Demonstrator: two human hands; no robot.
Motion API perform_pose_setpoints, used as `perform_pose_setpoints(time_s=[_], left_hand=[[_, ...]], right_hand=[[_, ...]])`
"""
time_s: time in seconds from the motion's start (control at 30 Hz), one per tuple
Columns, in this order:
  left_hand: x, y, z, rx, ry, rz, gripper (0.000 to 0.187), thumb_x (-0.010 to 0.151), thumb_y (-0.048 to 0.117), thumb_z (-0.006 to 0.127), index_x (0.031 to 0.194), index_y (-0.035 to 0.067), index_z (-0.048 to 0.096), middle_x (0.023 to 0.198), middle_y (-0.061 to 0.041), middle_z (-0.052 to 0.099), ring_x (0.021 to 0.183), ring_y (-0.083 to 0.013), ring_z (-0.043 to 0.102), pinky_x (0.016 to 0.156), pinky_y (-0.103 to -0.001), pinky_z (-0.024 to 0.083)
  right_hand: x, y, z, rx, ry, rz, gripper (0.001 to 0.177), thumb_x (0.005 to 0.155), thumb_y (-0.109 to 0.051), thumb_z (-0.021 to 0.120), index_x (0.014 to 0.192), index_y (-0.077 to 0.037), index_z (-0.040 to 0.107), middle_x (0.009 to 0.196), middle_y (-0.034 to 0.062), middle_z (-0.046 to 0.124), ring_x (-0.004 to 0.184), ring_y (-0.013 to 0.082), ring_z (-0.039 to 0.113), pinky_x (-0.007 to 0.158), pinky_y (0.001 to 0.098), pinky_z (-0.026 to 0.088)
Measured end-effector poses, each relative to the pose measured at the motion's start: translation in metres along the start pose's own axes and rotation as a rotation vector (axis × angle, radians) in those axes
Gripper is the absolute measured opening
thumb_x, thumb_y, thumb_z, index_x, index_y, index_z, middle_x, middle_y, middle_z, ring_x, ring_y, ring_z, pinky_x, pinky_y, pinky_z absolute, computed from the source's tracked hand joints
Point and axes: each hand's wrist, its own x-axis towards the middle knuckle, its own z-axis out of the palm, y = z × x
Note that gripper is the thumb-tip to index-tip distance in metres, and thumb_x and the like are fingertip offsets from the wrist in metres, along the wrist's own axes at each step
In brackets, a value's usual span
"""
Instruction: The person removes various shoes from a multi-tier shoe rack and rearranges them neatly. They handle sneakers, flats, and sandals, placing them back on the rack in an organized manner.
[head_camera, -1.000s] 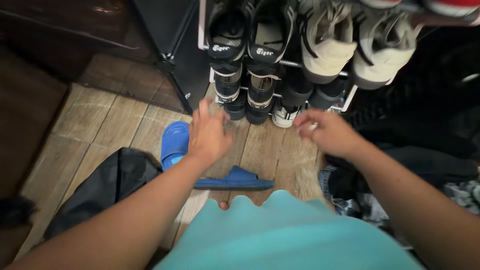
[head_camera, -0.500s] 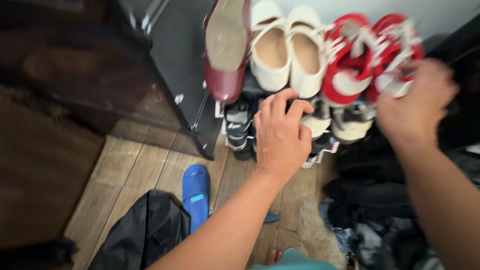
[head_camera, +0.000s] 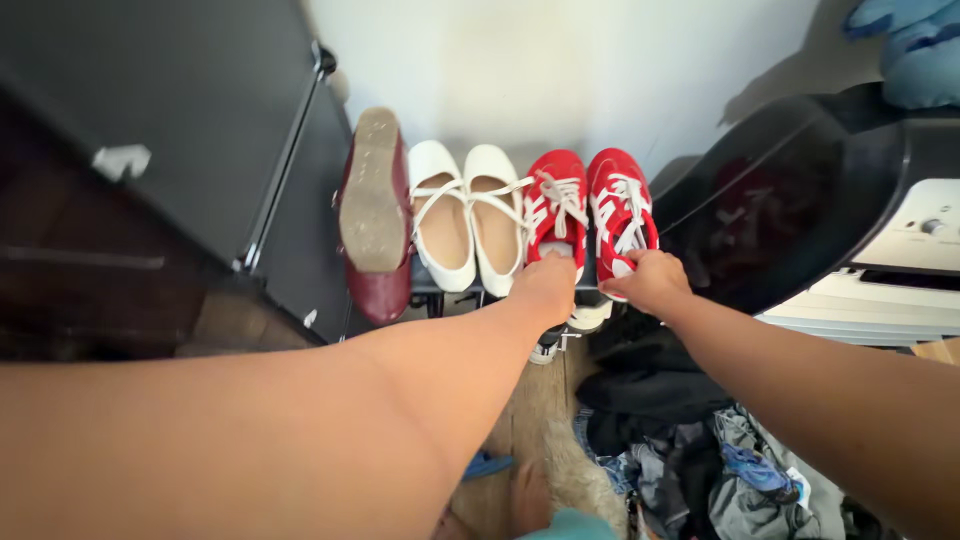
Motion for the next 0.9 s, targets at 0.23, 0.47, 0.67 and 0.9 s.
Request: perform_pose_setpoints(time_s=[0.23, 0.47, 0.67, 0.9], left_hand=[[0.015, 0.021, -0.021, -0.026, -0.004, -0.037, 0.015, 0.08, 0.009, 0.073, 0.094, 0.004, 0.076, 0.101, -0.021, 0.073, 0.101, -0.0388, 0.07, 0.088, -0.046, 0.056], [0.04, 0.055, -0.015, -0.064, 0.05, -0.101, 0.013, 0.084, 0.005, 0.067, 0.092, 0.006, 0.077, 0.096, -0.022, 0.074, 0.098, -0.0397, 0.071, 0.085, -0.047, 0.058], [0.044, 0.047, 0.003, -0.066, -0.093, -0.121, 0.016, 0.087, 0.008, 0.066, 0.098, 0.004, 0.077, 0.103, -0.022, 0.073, 0.103, -0.0391, 0.071, 0.09, -0.046, 0.057], [0.023, 0.059, -0.039, -0.137, -0.296, -0.17, 0.075, 0.078, 0.016, 0.076, 0.143, 0.001, 0.042, 0.149, -0.021, 0.04, 0.122, -0.0401, 0.059, 0.098, -0.047, 0.051]], right_hand=[[-0.027, -0.002, -0.007, 0.094, 0.159, 0.021, 0.058, 0.066, -0.033, 0.089, 0.121, -0.018, 0.078, 0.12, 0.0233, 0.066, 0.112, 0.0385, 0.065, 0.099, 0.0445, 0.053], [-0.004, -0.009, -0.03, 0.147, 0.135, 0.035, 0.053, 0.068, -0.029, 0.088, 0.118, -0.017, 0.076, 0.129, 0.0241, 0.056, 0.112, 0.0418, 0.064, 0.097, 0.0464, 0.053], [0.005, -0.009, -0.043, 0.05, -0.164, 0.045, 0.056, 0.076, -0.032, 0.083, 0.128, -0.021, 0.069, 0.14, 0.0241, 0.043, 0.11, 0.0435, 0.065, 0.1, 0.0448, 0.053], [0.029, -0.008, -0.053, -0.042, -0.365, 0.075, 0.062, 0.072, -0.036, 0.085, 0.129, -0.018, 0.065, 0.141, 0.0194, 0.044, 0.116, 0.038, 0.064, 0.101, 0.041, 0.054]])
